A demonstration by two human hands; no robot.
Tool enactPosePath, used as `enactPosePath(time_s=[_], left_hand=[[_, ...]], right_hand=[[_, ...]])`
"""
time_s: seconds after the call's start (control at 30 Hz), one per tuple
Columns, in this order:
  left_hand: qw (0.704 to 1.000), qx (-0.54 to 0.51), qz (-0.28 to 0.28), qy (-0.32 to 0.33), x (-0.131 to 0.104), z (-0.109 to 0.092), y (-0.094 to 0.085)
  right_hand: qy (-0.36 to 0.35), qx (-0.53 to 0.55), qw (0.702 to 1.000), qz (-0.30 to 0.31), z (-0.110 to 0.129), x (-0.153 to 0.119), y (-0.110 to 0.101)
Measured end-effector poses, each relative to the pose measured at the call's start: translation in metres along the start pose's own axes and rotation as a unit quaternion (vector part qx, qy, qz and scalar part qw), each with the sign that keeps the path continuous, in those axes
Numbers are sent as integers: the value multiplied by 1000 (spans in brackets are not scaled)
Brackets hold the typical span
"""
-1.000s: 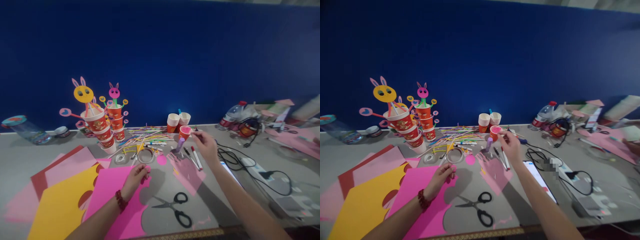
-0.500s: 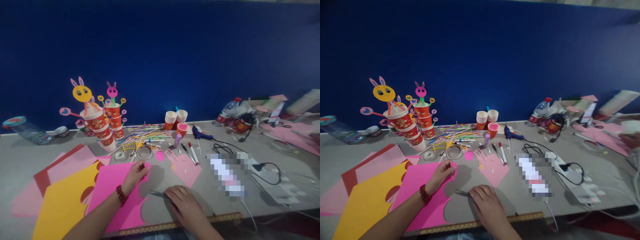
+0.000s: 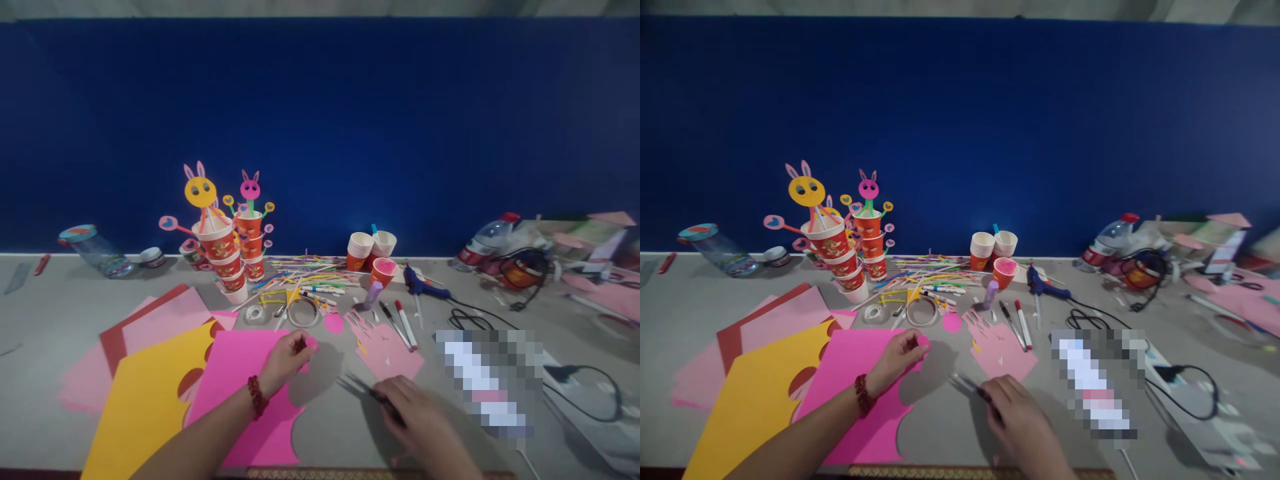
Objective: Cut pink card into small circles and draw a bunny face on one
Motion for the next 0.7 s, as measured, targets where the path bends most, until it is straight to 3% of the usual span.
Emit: enactPosePath(time_s=[0.1,0.23,0.37,0.5,0.6,0.7], left_hand=[[1000,10,-23,0,1,2,-5],[999,20,-35,-1,2,2,-7],[999,30,-15,8,-1,-7,2],[998,57,-2,32,-7,-23,14],[993,103,21,54,-11,-31,25],[990,125,34,50,-15,-28,32]], right_hand=[[9,-16,998,-54,-18,0,-21],[43,44,997,-52,-15,9,-22],[84,213,973,-30,9,32,-4],[177,374,910,-7,15,57,27],[181,415,892,-2,21,65,39],[174,408,896,-13,22,65,42]])
Point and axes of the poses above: each hand's wrist, its own x-axis towards the middle knuckle, its own y-axis out of the palm, z = x × y, the point moved 10 cm from there along x, towards the middle knuckle, and after that the axes turned 6 degrees about y, right-handed, at the moved point
